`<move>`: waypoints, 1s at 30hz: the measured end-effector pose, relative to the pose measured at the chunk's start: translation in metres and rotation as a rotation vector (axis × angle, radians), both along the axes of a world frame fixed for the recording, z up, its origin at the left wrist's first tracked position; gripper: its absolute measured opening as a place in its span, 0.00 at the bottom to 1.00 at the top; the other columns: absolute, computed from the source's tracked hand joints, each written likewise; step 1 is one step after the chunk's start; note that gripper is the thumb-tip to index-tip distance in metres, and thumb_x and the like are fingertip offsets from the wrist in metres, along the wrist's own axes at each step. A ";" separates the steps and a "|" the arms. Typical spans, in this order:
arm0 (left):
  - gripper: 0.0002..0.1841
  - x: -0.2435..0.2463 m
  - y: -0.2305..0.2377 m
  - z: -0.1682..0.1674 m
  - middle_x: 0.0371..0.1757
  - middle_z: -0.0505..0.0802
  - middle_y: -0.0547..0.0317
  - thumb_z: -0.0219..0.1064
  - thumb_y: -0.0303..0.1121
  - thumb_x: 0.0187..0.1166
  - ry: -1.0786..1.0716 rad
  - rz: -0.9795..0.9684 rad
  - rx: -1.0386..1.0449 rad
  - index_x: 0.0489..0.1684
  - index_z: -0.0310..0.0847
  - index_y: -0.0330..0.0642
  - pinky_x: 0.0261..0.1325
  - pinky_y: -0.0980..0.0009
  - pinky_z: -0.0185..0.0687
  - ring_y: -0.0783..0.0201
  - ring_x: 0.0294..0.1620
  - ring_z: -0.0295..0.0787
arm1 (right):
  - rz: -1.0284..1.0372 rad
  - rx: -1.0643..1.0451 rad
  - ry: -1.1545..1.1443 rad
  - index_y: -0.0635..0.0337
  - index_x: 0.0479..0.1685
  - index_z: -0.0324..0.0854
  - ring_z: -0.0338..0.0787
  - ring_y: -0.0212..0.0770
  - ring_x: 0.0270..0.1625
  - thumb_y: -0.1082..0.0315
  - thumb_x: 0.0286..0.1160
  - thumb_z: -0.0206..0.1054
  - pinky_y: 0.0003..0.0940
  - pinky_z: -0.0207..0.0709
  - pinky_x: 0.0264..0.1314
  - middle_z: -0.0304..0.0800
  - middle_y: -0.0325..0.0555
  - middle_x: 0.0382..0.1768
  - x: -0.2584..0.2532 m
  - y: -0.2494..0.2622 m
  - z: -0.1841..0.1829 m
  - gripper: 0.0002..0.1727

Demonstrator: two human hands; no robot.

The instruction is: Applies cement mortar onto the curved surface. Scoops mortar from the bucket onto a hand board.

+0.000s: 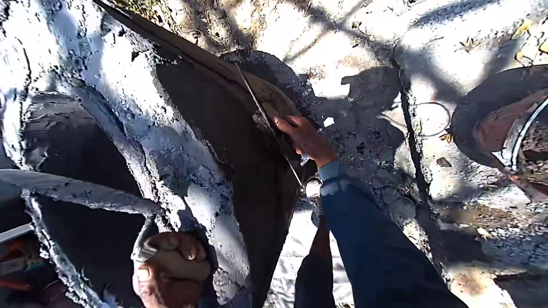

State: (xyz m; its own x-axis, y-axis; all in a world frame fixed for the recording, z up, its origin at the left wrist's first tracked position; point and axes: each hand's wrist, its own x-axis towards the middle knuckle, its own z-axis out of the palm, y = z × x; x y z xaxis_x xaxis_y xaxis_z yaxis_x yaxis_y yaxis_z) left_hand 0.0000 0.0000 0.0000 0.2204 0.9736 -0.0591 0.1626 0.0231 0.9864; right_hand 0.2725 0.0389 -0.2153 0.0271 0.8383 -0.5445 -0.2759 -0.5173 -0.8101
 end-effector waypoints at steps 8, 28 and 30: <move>0.18 -0.006 -0.002 0.002 0.33 0.93 0.76 0.54 0.58 0.87 0.026 -0.045 -0.021 0.52 0.87 0.63 0.30 0.81 0.84 0.77 0.27 0.88 | 0.151 -0.186 -0.058 0.55 0.45 0.82 0.72 0.39 0.17 0.49 0.86 0.61 0.33 0.74 0.25 0.76 0.45 0.24 0.003 -0.003 0.064 0.18; 0.20 -0.006 0.000 -0.002 0.35 0.93 0.75 0.53 0.59 0.87 0.052 -0.067 0.037 0.51 0.86 0.60 0.31 0.81 0.86 0.76 0.28 0.89 | -0.181 0.173 -0.219 0.55 0.36 0.87 0.80 0.26 0.23 0.47 0.75 0.72 0.27 0.74 0.26 0.82 0.34 0.21 -0.065 -0.097 0.042 0.19; 0.20 -0.007 0.000 -0.002 0.35 0.93 0.75 0.53 0.59 0.87 0.050 -0.078 0.040 0.51 0.86 0.59 0.32 0.81 0.86 0.76 0.28 0.89 | -0.198 0.166 -0.244 0.56 0.33 0.85 0.78 0.26 0.21 0.44 0.75 0.70 0.27 0.71 0.25 0.79 0.34 0.19 -0.071 -0.104 0.044 0.22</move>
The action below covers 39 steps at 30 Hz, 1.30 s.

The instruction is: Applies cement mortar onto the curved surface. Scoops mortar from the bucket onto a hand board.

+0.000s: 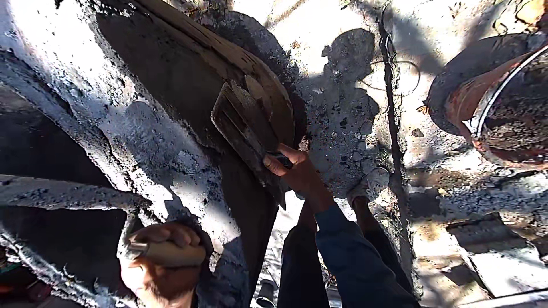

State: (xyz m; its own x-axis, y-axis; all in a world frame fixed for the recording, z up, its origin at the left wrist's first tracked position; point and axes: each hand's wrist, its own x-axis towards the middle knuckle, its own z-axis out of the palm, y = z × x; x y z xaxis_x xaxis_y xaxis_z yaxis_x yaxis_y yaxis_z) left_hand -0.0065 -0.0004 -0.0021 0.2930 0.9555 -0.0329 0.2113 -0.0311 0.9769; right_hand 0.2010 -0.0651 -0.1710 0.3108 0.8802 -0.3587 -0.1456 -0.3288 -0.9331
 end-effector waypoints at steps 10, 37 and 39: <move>0.21 0.001 0.002 -0.003 0.36 0.93 0.77 0.51 0.61 0.87 0.037 0.013 0.052 0.53 0.84 0.61 0.29 0.81 0.85 0.76 0.27 0.88 | -0.060 -0.108 0.071 0.63 0.38 0.87 0.84 0.26 0.28 0.44 0.79 0.67 0.27 0.78 0.33 0.86 0.39 0.23 -0.043 -0.058 0.017 0.26; 0.21 0.004 -0.002 -0.004 0.35 0.92 0.73 0.57 0.61 0.84 -0.001 0.052 0.073 0.53 0.84 0.58 0.27 0.78 0.86 0.73 0.26 0.88 | 0.235 -0.130 0.087 0.55 0.35 0.85 0.71 0.36 0.17 0.36 0.81 0.62 0.37 0.66 0.20 0.75 0.40 0.19 0.064 0.087 0.016 0.29; 0.20 0.003 -0.002 -0.006 0.36 0.93 0.74 0.57 0.60 0.85 -0.003 0.040 0.094 0.54 0.84 0.59 0.28 0.78 0.86 0.74 0.26 0.88 | 0.263 -0.154 -0.008 0.57 0.40 0.85 0.77 0.42 0.25 0.35 0.81 0.61 0.45 0.70 0.27 0.79 0.46 0.25 0.060 0.069 0.033 0.30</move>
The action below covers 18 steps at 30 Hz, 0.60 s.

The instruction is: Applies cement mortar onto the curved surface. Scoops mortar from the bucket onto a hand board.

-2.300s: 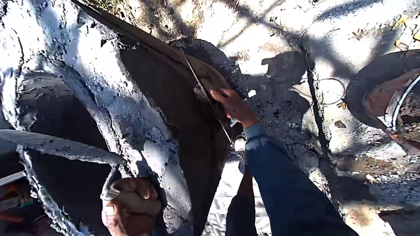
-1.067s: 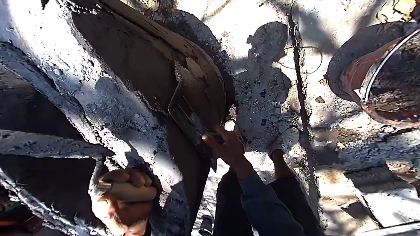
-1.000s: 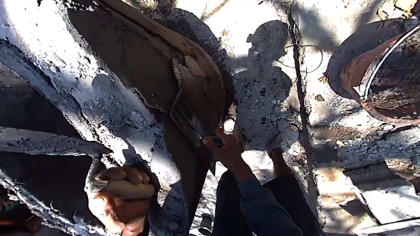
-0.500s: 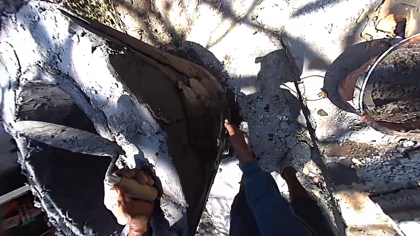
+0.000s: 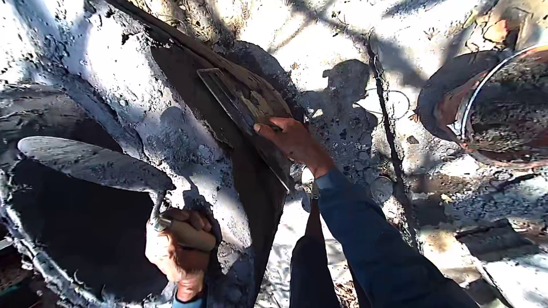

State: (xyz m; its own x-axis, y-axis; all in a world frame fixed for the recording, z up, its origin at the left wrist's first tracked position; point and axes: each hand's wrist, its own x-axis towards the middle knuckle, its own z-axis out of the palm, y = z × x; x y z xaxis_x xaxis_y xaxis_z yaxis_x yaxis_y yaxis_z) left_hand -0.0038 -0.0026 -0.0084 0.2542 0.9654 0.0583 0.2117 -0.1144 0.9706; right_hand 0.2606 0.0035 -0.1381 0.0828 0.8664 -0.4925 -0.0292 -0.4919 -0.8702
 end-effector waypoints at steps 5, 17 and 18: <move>0.19 0.000 0.000 -0.002 0.34 0.93 0.75 0.54 0.58 0.87 0.030 -0.008 0.021 0.55 0.83 0.58 0.26 0.77 0.86 0.73 0.25 0.88 | -0.152 0.024 -0.025 0.59 0.39 0.85 0.87 0.44 0.33 0.41 0.80 0.66 0.49 0.79 0.37 0.86 0.47 0.27 -0.048 -0.071 0.013 0.26; 0.17 0.124 -0.120 0.040 0.24 0.82 0.76 0.52 0.50 0.92 0.507 -0.110 -0.295 0.51 0.77 0.45 0.18 0.79 0.77 0.78 0.16 0.76 | -0.789 0.122 0.374 0.47 0.43 0.84 0.79 0.10 0.24 0.55 0.84 0.62 0.13 0.76 0.27 0.83 0.12 0.26 0.022 -0.234 0.058 0.09; 0.18 0.145 -0.138 0.023 0.20 0.80 0.74 0.51 0.46 0.91 0.488 -0.131 -0.450 0.50 0.78 0.40 0.15 0.77 0.74 0.77 0.13 0.72 | -0.818 0.140 0.279 0.43 0.40 0.83 0.78 0.10 0.23 0.52 0.83 0.63 0.12 0.75 0.24 0.81 0.11 0.24 0.050 -0.242 0.056 0.09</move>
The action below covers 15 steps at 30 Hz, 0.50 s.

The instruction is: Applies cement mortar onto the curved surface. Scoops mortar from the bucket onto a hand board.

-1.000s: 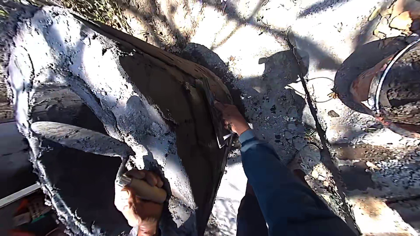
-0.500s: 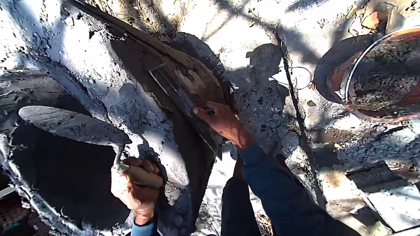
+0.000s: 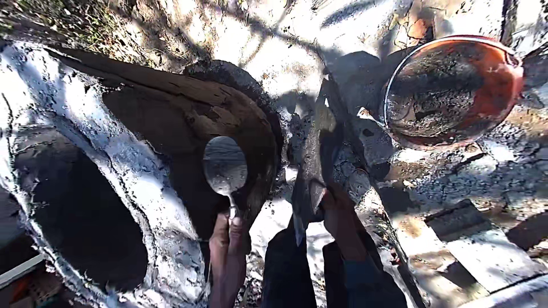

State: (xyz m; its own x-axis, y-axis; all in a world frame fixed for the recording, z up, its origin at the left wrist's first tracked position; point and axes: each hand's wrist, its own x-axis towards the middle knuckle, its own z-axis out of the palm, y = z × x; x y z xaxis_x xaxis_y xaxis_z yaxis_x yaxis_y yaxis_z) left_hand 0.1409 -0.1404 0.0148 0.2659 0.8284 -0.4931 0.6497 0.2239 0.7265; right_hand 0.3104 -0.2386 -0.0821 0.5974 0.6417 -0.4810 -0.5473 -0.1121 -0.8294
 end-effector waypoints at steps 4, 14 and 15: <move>0.17 0.091 -0.053 -0.053 0.16 0.74 0.69 0.44 0.39 0.92 -0.136 -0.052 -0.504 0.47 0.77 0.38 0.11 0.77 0.66 0.75 0.09 0.65 | 0.033 -0.165 -0.493 0.53 0.37 0.81 0.76 0.18 0.20 0.43 0.78 0.67 0.20 0.75 0.23 0.77 0.24 0.19 0.088 -0.028 -0.022 0.21; 0.20 0.297 -0.078 -0.126 0.42 0.92 0.39 0.55 0.46 0.90 0.427 -0.878 0.130 0.59 0.82 0.37 0.47 0.37 0.82 0.39 0.44 0.91 | -0.183 -0.698 -0.336 0.59 0.38 0.82 0.75 0.32 0.21 0.48 0.84 0.65 0.36 0.74 0.26 0.77 0.38 0.22 0.216 -0.174 -0.111 0.21; 0.21 0.320 -0.081 -0.144 0.49 0.91 0.36 0.55 0.45 0.90 0.490 -0.986 0.195 0.65 0.79 0.37 0.47 0.35 0.83 0.35 0.48 0.91 | -0.192 -0.743 -0.345 0.58 0.37 0.80 0.73 0.34 0.19 0.44 0.84 0.64 0.37 0.72 0.24 0.73 0.39 0.20 0.225 -0.183 -0.117 0.23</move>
State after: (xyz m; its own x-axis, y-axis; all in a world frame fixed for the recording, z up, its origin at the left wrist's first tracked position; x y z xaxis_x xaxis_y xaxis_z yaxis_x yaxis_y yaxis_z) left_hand 0.4611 -0.2218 -0.1296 0.6621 0.4364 -0.6093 0.7055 -0.6373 0.3101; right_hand 0.5359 -0.4214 -0.1990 0.8552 0.1022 -0.5082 -0.3417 -0.6260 -0.7010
